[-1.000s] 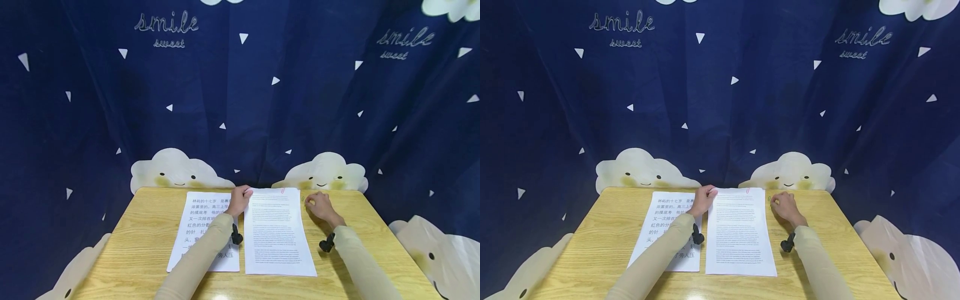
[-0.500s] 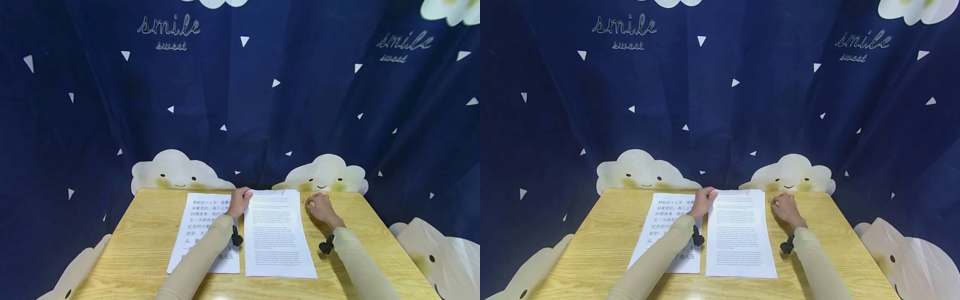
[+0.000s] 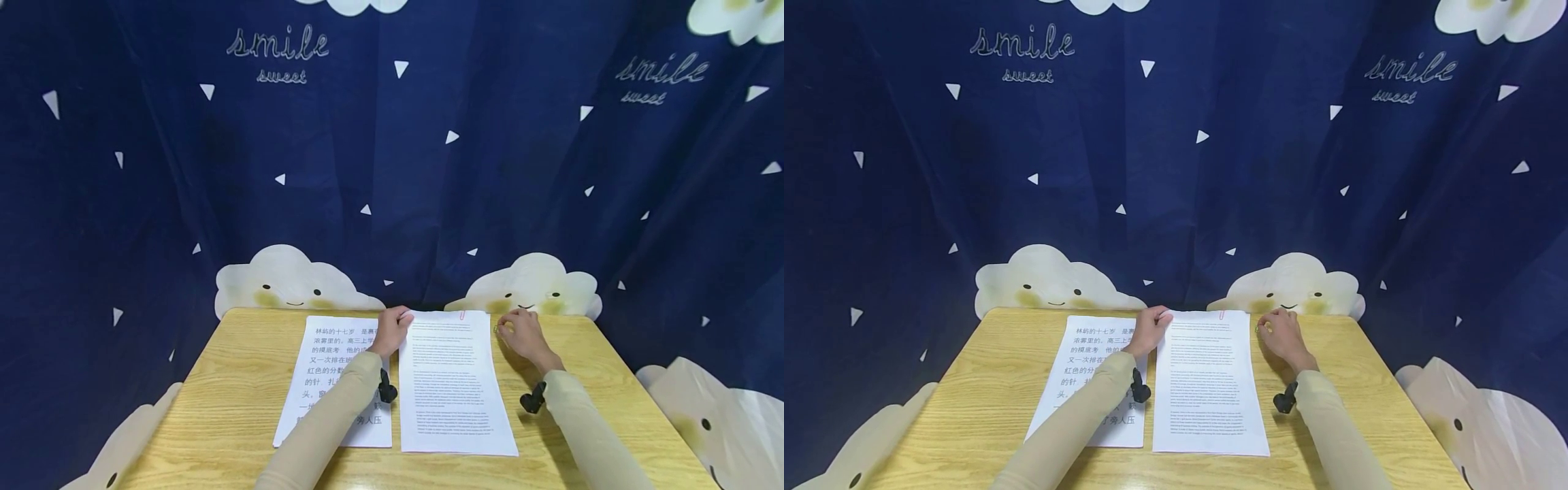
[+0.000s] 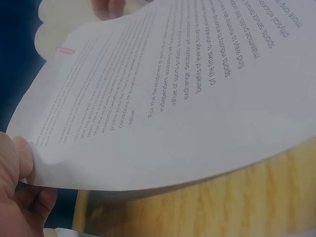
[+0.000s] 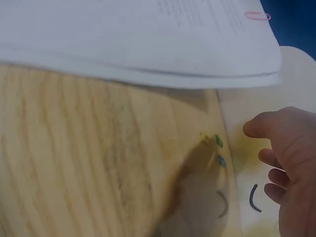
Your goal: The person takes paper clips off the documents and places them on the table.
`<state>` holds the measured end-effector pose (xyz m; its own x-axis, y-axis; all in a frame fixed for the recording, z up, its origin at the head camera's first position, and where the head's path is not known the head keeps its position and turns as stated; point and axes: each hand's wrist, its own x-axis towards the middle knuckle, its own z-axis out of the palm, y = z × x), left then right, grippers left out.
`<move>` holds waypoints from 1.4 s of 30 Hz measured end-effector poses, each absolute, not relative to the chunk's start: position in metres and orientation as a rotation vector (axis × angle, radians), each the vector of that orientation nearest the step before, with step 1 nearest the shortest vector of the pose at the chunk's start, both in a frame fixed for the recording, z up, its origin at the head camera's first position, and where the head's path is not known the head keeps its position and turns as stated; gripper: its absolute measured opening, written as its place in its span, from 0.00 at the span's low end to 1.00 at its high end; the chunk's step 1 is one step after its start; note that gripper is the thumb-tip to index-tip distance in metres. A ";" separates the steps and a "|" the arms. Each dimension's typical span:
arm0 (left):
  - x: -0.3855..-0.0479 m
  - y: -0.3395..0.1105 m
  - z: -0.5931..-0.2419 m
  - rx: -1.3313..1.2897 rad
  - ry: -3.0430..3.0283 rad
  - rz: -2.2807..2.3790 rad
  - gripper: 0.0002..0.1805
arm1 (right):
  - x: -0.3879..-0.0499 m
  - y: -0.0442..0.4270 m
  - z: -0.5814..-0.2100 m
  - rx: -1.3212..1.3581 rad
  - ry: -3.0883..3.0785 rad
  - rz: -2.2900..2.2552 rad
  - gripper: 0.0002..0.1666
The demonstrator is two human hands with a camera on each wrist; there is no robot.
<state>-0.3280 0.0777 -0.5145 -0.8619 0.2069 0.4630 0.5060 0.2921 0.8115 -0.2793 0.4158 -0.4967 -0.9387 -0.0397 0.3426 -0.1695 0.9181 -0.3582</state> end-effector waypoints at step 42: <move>-0.327 0.082 -0.517 -0.726 -2.298 -1.597 0.08 | -0.297 0.355 -0.472 0.503 -2.521 0.633 0.03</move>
<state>-0.3265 0.0825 -0.5166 -0.8446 0.2563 0.4700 0.5299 0.2751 0.8022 -0.2970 0.3546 -0.4722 -0.8125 -0.2267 0.5371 -0.4535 0.8247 -0.3381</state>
